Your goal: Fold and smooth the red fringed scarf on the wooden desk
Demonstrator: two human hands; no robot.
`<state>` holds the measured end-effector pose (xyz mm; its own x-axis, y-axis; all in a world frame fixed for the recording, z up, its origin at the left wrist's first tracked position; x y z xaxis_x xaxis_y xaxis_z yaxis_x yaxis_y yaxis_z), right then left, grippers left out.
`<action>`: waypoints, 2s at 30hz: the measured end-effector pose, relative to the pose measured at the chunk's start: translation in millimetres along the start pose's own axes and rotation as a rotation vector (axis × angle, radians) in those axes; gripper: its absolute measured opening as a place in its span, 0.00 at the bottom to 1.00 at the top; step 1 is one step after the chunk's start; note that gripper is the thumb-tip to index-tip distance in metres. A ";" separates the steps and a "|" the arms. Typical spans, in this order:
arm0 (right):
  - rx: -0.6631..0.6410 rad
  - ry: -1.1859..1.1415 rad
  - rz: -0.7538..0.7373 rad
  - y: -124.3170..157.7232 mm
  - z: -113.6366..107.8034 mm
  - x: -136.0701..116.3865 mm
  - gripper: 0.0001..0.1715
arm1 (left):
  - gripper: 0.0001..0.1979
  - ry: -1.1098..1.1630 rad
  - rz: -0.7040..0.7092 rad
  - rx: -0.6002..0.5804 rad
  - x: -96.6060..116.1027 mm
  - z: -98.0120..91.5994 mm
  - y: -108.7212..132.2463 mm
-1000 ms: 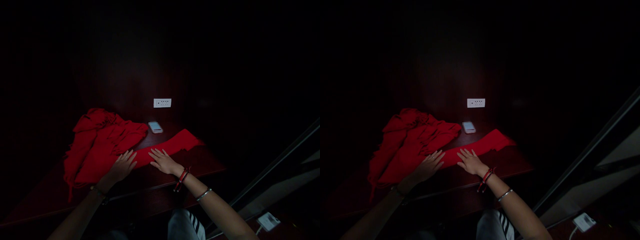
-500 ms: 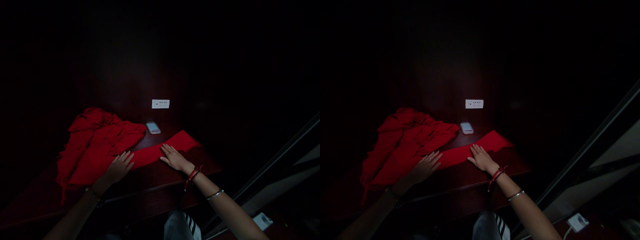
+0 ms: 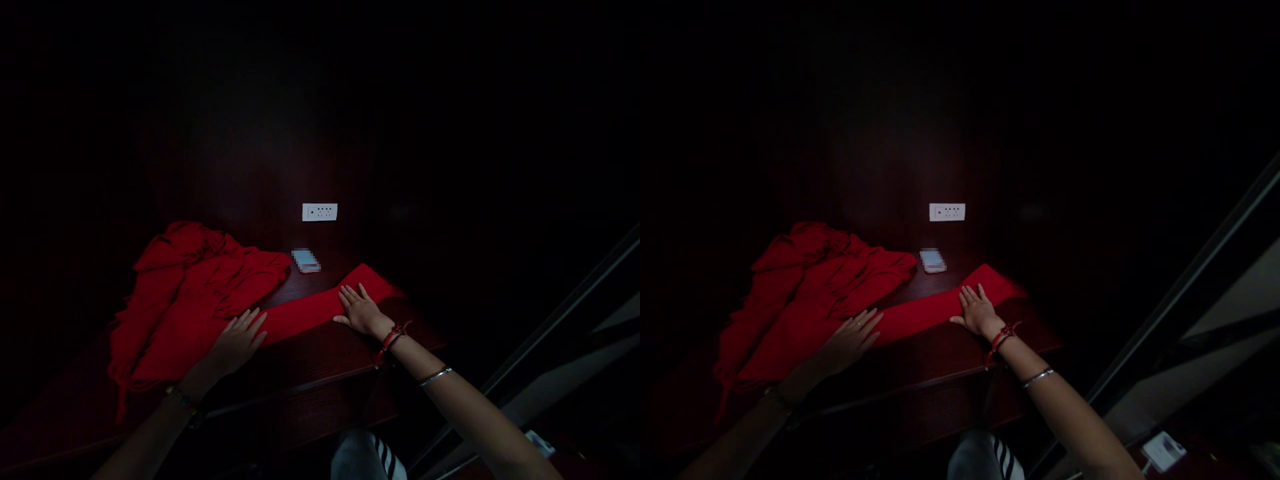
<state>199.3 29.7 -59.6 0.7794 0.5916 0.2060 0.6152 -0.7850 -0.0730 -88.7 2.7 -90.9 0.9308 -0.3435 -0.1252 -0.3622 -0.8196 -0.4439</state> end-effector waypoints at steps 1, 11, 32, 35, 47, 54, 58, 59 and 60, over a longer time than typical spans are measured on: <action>-0.008 0.010 0.011 3.4 -1.2 6.2 0.43 | 0.21 0.001 0.001 0.002 0.0 -0.5 0.1; 0.033 -0.101 0.236 27.6 -12.2 61.9 0.45 | 0.20 -0.057 0.002 -0.007 0.5 -2.3 -0.4; 0.199 -0.004 -0.333 1.9 -24.2 -60.8 0.14 | 0.14 0.308 0.065 -0.382 -7.8 -37.7 -36.2; 0.175 0.057 -0.347 3.8 -24.5 -59.9 0.14 | 0.12 0.329 0.077 -0.416 2.1 -41.0 -53.6; 0.153 0.209 -0.437 -4.7 -26.3 -61.3 0.08 | 0.12 0.511 -0.254 -0.709 51.6 8.2 -136.2; 0.305 0.210 -0.411 -2.3 -21.6 -60.6 0.11 | 0.11 0.735 -0.315 -0.804 59.3 3.1 -145.0; 0.469 0.194 -0.413 3.5 -25.5 -63.1 0.17 | 0.18 0.925 -0.374 -0.844 59.0 -15.2 -140.2; 0.494 0.201 -0.390 4.6 -26.5 -62.7 0.19 | 0.19 1.002 -0.403 -0.874 60.2 -19.8 -138.7; 0.508 0.212 -0.357 5.3 -27.2 -61.8 0.19 | 0.19 1.084 -0.430 -0.908 62.1 -24.3 -137.5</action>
<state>151.2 -16.0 -46.1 0.5089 0.7099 0.4868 0.8515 -0.3321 -0.4059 17.6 82.9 -16.1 0.6298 0.1628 0.7595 -0.3612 -0.8043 0.4719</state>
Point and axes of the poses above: each hand's wrist, its own y-axis away from the middle knuckle, its own z-axis out of the palm, x = y × z, the point moved 4 cm from there along -y, towards the middle knuckle, and after that the axes turned 15 degrees about -z, right-handed, at the moved point
